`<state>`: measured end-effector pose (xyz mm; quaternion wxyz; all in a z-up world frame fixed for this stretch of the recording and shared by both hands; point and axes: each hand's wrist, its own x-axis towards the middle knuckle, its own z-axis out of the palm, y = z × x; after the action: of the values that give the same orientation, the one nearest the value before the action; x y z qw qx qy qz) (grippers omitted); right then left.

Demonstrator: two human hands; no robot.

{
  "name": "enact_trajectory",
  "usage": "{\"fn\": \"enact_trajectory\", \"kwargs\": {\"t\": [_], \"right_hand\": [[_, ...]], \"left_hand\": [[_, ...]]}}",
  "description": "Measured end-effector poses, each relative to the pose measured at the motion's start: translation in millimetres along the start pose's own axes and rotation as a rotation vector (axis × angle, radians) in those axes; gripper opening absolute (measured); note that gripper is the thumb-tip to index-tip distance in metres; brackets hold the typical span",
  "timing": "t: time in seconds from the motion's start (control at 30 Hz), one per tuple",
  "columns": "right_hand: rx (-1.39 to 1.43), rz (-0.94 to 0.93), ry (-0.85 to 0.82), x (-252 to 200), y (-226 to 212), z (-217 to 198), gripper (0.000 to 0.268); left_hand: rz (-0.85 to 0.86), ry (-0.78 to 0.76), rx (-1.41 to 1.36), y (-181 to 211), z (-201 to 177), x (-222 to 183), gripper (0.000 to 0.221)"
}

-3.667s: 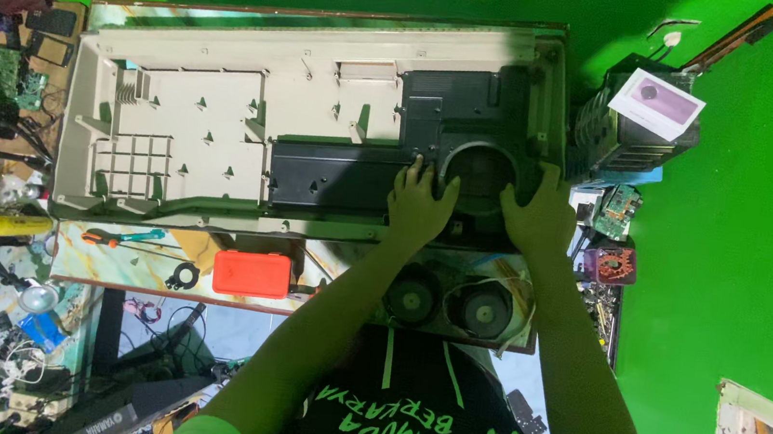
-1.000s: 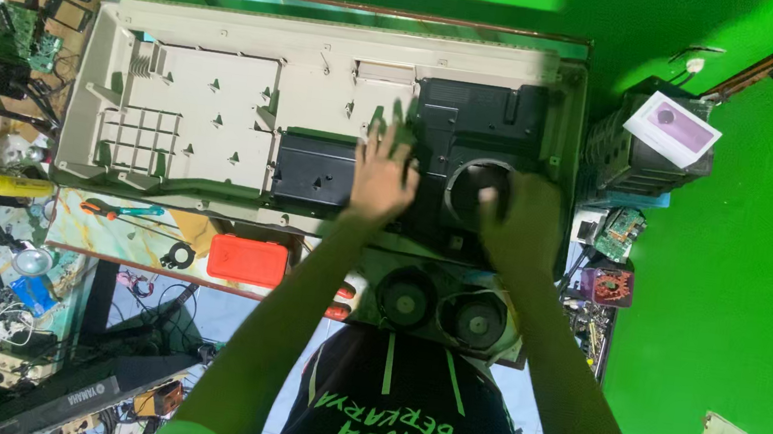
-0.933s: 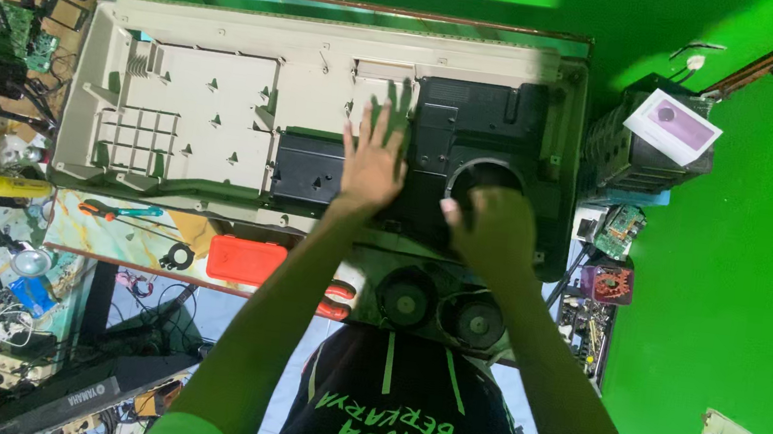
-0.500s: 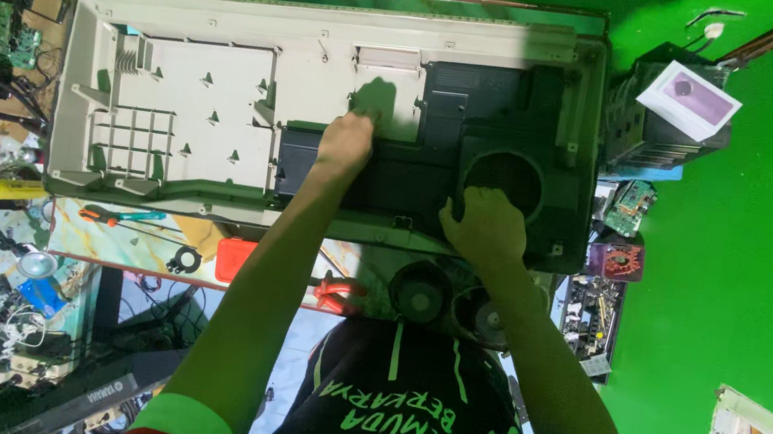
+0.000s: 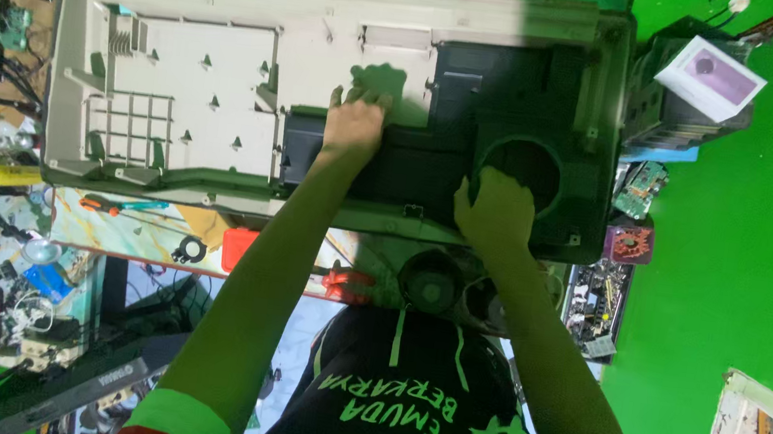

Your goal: The person uses a screwdriver to remove screws from the interior of an electronic keyboard casing, removes a large black plastic internal component, and then handles small parts near a red storage box on the workbench.

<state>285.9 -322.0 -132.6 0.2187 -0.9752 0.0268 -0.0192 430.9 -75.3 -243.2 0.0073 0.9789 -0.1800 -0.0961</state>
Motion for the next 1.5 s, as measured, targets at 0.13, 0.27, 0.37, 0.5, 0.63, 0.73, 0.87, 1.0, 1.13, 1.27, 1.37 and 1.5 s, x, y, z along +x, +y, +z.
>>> {"fn": "enact_trajectory", "kwargs": {"t": [0.13, 0.27, 0.37, 0.5, 0.63, 0.73, 0.87, 1.0, 1.13, 1.27, 1.37, 1.5], "right_hand": [[0.121, 0.135, -0.104, 4, 1, 0, 0.037], [0.117, 0.096, -0.075, 6, -4, -7, 0.036], [0.127, 0.134, -0.087, 6, -3, -12, 0.037], [0.122, 0.115, -0.088, 8, -2, -9, 0.033], [0.216, 0.175, -0.07, 5, 5, -4, 0.024], [0.239, 0.123, -0.005, -1, 8, -3, 0.023], [0.189, 0.193, -0.095, 3, 4, -3, 0.027], [0.133, 0.181, -0.092, 3, -4, -8, 0.027], [0.227, 0.169, -0.018, 7, -9, -13, 0.027], [0.173, 0.288, -0.087, 13, -13, -12, 0.035], [0.115, 0.263, -0.09, 14, -15, -12, 0.037], [0.161, 0.177, 0.018, 9, -12, -9, 0.037]], "left_hand": [[0.089, 0.204, 0.018, -9, 25, 7, 0.013], [0.047, 0.053, 0.031, -17, 42, 14, 0.007], [0.134, 0.463, -0.012, -11, 51, 2, 0.003], [0.151, 0.594, -0.036, -11, 44, -7, 0.01], [0.17, 0.483, -0.037, -6, 29, -4, 0.008], [0.204, 0.585, -0.111, -5, 22, -11, 0.016], [0.225, 0.519, -0.113, -9, 17, -8, 0.007], [0.221, 0.412, -0.184, -8, 14, -2, 0.022], [0.118, 0.215, -0.15, 0, -1, -1, 0.027], [0.055, 0.117, -0.117, 7, -20, -5, 0.023], [0.054, 0.182, -0.098, 12, -27, -7, 0.023], [-0.008, 0.08, -0.12, 16, -25, -11, 0.014]]}}
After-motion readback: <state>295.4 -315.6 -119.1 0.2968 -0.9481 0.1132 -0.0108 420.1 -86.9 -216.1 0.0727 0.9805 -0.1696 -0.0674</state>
